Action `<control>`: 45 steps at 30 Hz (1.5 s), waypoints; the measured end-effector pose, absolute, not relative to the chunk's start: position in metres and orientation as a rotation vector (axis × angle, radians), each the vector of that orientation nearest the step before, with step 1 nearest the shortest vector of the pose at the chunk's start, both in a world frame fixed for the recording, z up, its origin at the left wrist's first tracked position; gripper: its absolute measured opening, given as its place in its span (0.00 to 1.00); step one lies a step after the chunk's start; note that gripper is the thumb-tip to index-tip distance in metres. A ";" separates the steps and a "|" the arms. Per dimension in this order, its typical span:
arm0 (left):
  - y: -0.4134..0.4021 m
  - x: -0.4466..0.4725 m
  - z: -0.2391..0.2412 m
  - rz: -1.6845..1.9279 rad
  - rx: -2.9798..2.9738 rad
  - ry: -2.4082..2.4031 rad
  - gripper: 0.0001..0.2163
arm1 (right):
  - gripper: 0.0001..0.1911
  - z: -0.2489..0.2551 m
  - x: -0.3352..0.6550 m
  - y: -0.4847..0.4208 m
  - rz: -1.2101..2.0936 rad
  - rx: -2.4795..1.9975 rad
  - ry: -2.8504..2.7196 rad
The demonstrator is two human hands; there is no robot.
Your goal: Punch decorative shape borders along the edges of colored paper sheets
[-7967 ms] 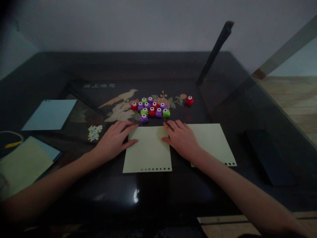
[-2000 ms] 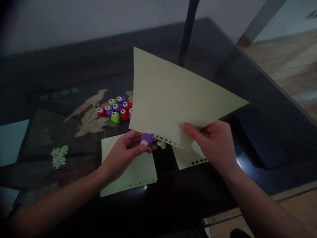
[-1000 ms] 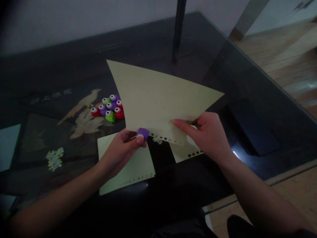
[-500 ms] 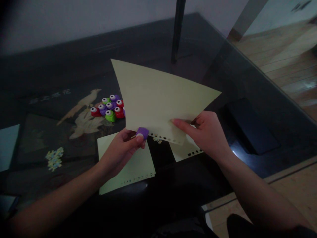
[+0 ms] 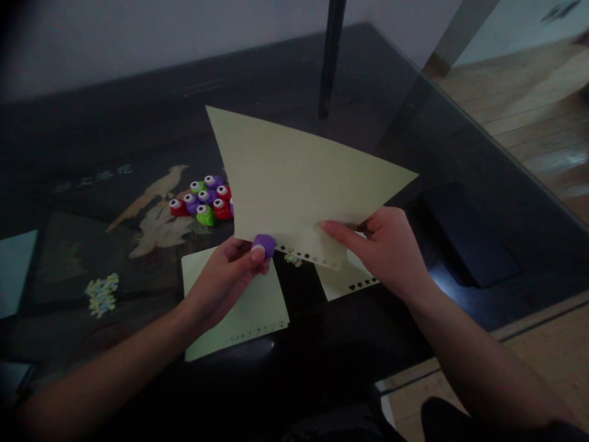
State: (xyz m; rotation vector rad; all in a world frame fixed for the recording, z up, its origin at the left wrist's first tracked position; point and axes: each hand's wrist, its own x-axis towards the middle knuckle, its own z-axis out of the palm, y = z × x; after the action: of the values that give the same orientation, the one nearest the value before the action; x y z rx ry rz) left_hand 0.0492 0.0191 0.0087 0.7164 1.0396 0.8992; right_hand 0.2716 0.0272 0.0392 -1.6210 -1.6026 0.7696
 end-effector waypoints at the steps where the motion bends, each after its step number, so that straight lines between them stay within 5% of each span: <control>1: 0.019 0.049 0.008 0.900 0.718 1.033 0.13 | 0.06 0.039 0.272 0.027 0.765 -1.624 -1.611; 45: 0.019 0.049 0.006 0.910 0.715 1.070 0.13 | 0.02 0.035 0.274 0.027 0.712 -1.537 -1.671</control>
State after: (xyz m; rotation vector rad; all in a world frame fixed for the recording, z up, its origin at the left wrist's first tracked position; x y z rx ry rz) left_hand 0.0493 0.0191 0.0059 0.7154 1.0700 0.9103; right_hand 0.2741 0.0275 0.0348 -1.5374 -1.6712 0.7122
